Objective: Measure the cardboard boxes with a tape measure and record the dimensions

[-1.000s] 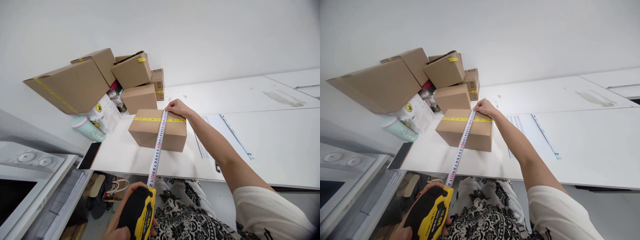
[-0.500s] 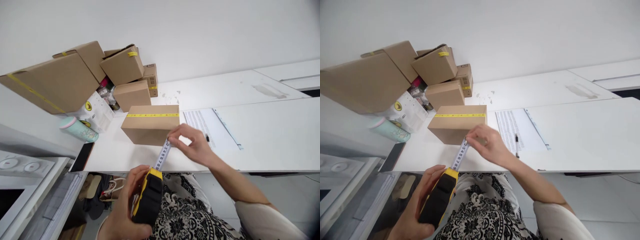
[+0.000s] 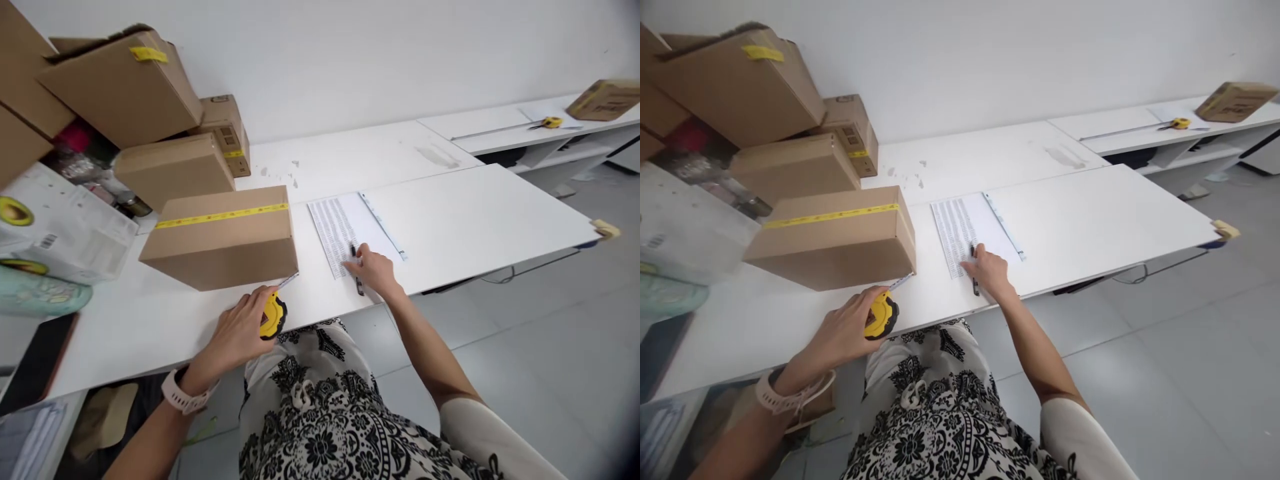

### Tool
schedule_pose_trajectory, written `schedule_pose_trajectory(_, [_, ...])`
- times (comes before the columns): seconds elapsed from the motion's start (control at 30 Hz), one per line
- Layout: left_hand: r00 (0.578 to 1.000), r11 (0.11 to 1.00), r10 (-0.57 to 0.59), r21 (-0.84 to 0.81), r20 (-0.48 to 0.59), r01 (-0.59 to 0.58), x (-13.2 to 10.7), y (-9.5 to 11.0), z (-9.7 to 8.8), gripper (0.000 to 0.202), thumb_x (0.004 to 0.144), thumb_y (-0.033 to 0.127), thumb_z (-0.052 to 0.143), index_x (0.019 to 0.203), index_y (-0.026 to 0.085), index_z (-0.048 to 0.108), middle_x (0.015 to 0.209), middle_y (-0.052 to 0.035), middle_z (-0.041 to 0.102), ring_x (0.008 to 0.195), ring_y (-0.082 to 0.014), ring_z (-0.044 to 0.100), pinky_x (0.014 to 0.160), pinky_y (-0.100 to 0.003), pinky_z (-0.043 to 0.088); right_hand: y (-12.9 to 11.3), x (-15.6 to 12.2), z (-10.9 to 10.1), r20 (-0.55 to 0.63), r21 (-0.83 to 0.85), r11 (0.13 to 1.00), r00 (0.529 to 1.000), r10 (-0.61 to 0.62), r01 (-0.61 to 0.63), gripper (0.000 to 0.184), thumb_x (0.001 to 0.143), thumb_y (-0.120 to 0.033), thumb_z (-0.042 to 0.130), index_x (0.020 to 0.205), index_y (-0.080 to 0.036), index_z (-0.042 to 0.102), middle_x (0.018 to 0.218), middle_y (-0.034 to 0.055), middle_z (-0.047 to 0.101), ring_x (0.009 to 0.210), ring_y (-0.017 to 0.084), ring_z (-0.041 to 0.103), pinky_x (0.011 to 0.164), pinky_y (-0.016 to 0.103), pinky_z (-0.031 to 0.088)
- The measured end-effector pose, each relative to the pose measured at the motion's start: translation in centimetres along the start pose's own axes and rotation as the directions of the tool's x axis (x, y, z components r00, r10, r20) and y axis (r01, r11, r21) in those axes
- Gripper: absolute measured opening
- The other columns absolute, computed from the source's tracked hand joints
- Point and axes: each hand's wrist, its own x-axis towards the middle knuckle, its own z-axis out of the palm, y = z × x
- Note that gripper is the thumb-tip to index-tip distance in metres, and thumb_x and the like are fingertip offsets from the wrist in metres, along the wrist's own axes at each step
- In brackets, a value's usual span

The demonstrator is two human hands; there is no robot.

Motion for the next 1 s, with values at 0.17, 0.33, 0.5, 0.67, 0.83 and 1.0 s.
schedule_pose_trajectory(0.17, [0.999, 0.998, 0.024, 0.053, 0.034, -0.026, 2.2, -0.3, 1.1, 0.077, 0.073, 0.02, 0.057, 0.147, 0.025, 0.036, 0.153, -0.0088, 0.049, 0.13, -0.0331, 0.053, 0.095, -0.05, 0.051, 1.5, 0.3, -0.3, 0.071, 0.388, 0.912, 0.982, -0.175, 0.135, 0.016, 0.091, -0.024, 0.052, 0.099, -0.019, 0.066, 0.07, 0.0038, 0.068, 0.068, 0.021, 0.062, 0.068, 0.035, 0.044])
schedule_pose_trajectory(0.33, [1.0, 0.999, -0.011, 0.048, -0.003, 0.011, 3.8, -1.5, 2.1, 0.073, 0.074, 0.021, 0.055, 0.146, 0.025, 0.041, 0.153, -0.0067, 0.049, 0.129, -0.033, 0.053, 0.096, -0.049, 0.052, 5.5, 0.1, -2.2, -0.016, 0.945, 0.318, 0.984, -0.18, 0.074, 0.029, 0.087, -0.04, 0.064, 0.109, -0.022, 0.071, 0.102, 0.0077, 0.077, 0.096, 0.024, 0.072, 0.091, 0.043, 0.054])
schedule_pose_trajectory(0.5, [0.994, 0.998, -0.023, 0.056, -0.111, 0.03, 4.7, -2.7, 3.1, 0.068, 0.08, 0.032, 0.055, 0.146, 0.021, 0.043, 0.149, -0.0123, 0.052, 0.13, -0.0377, 0.053, 0.098, -0.054, 0.051, 6.8, 0.0, -1.9, -0.165, 0.933, 0.315, 0.985, -0.058, 0.175, 0.031, 0.079, -0.046, 0.08, 0.096, -0.025, 0.065, 0.085, 0.0022, 0.075, 0.085, 0.02, 0.07, 0.089, 0.04, 0.054])
schedule_pose_trajectory(0.67, [0.885, 0.988, 0.151, 0.107, -0.44, -0.115, 5.0, 2.7, 6.2, 0.055, 0.092, 0.031, 0.052, 0.143, 0.013, 0.043, 0.15, -0.0212, 0.049, 0.144, -0.0393, 0.04, 0.118, -0.061, 0.033, 6.4, 0.8, 0.4, -0.183, 0.852, 0.499, 0.983, -0.001, 0.159, 0.052, 0.095, -0.071, 0.039, 0.099, -0.024, 0.059, 0.073, 0.001, 0.067, 0.076, 0.019, 0.066, 0.081, 0.038, 0.053])
schedule_pose_trajectory(0.83, [0.816, 0.883, 0.449, 0.044, -0.364, -0.467, 8.7, 12.2, 10.6, 0.074, 0.091, 0.035, 0.061, 0.152, 0.007, 0.03, 0.161, -0.0217, 0.04, 0.154, -0.0339, 0.025, 0.124, -0.055, 0.03, 5.8, 1.1, 0.9, -0.095, 0.87, 0.474, 0.989, -0.11, 0.136, 0.047, 0.086, -0.063, 0.065, 0.112, -0.024, 0.064, 0.1, 0.0059, 0.072, 0.095, 0.021, 0.067, 0.087, 0.037, 0.051])
schedule_pose_trajectory(1.0, [0.862, 0.895, 0.446, 0.149, -0.242, -0.421, 12.5, 14.9, 12.7, 0.084, 0.088, 0.031, 0.067, 0.155, -0.002, 0.027, 0.165, -0.0253, 0.027, 0.156, -0.0373, 0.018, 0.128, -0.056, 0.018, 6.2, 0.6, 1.0, -0.116, 0.819, 0.561, 0.992, -0.043, 0.12, 0.037, 0.089, -0.055, 0.065, 0.076, -0.022, 0.055, 0.068, -0.0036, 0.051, 0.064, 0.013, 0.047, 0.063, 0.029, 0.04])
